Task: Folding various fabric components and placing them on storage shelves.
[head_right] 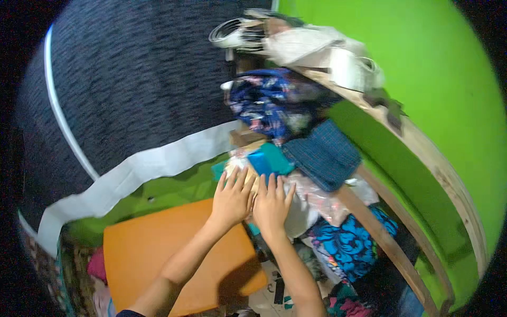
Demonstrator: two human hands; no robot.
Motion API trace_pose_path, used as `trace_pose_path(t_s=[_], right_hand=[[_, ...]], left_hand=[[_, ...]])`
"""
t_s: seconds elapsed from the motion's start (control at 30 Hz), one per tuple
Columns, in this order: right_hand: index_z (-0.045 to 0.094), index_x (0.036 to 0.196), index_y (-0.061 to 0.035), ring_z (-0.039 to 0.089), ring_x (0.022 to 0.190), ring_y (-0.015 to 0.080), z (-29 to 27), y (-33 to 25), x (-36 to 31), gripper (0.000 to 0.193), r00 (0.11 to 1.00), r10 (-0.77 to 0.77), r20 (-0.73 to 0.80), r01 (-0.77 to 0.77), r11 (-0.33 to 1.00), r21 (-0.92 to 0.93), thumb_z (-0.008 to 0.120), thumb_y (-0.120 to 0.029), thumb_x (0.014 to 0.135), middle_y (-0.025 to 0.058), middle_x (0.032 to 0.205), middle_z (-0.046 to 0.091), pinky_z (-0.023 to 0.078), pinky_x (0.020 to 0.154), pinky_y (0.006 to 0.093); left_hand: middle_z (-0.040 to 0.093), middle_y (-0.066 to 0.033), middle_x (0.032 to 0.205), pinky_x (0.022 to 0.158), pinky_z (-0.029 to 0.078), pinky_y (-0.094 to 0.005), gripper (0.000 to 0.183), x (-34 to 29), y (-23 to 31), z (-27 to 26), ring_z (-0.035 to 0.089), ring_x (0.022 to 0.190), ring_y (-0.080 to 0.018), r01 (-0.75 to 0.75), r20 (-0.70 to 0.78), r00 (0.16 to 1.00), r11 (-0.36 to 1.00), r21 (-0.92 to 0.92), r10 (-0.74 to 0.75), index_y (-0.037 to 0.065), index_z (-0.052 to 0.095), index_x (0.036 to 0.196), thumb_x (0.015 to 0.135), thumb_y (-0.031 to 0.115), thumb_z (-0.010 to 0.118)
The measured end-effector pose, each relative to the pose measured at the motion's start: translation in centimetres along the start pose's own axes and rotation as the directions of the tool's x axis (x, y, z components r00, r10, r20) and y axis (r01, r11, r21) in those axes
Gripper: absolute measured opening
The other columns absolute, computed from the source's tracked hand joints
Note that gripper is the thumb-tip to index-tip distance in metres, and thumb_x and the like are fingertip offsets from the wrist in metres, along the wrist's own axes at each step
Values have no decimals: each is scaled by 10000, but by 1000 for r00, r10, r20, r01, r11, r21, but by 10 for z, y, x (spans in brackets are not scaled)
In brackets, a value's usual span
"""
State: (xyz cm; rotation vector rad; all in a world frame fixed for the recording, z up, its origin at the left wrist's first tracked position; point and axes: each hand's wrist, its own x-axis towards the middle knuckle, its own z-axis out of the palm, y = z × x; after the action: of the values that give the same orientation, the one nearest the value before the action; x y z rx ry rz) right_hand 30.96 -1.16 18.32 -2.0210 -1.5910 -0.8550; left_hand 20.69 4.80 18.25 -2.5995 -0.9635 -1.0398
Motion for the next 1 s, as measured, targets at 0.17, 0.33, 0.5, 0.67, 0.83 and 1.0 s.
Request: trace_pose_path(t_s=[0.17,0.33,0.5,0.67,0.83,1.0], right_hand=[[476,1201,-37,423,1150,313,40,-139,-105,436,909,-329,257,234,911,339,481,-219,804,176,1163,514,155,999,586],[500,1167,-65,472,1099,293,24,-275,-211,398,545,-729,415,359,650,670,453,-255,821,160,1109,548,152,980,621],[514,1112,-73,567,945,305,-29,-379,-311,367,59,-919,389,340,385,858,415,-293,835,161,984,599,236,945,612],[548,938,-36,585,829,343,-71,-449,-403,294,-162,-986,31,309,-20,951,462,-275,788,185,871,610,388,818,501],[530,989,-37,575,807,390,-83,-488,-462,319,-417,-909,19,208,-75,975,485,-271,778,223,877,595,454,700,466],[575,959,-65,582,861,370,-104,-526,-475,281,-511,-858,51,152,-32,988,458,-267,802,210,913,607,457,734,455]], left_hand=[[397,-175,1304,1031,211,-457,414,-194,-79,-18,316,1246,-320,319,250,892,917,242,-376,44,516,1154,843,306,441],[395,-189,1297,1030,206,-461,417,-389,-97,-76,324,1235,-327,622,271,600,652,433,-752,48,514,1156,837,308,444],[433,-193,1249,991,270,-465,407,-535,-68,-160,348,1208,-337,735,116,426,418,534,-897,58,509,1133,801,292,489],[523,-186,1083,964,298,-465,388,-623,-24,-236,458,1085,-326,798,-71,281,191,571,-957,52,567,1035,723,282,549],[612,-152,829,678,444,-446,240,-673,-2,-276,590,775,-307,892,37,-19,-1,453,-999,52,589,881,774,213,447],[600,-123,947,807,418,-440,287,-727,-6,-282,566,917,-276,853,43,-289,-237,466,-956,72,581,954,762,274,514]])
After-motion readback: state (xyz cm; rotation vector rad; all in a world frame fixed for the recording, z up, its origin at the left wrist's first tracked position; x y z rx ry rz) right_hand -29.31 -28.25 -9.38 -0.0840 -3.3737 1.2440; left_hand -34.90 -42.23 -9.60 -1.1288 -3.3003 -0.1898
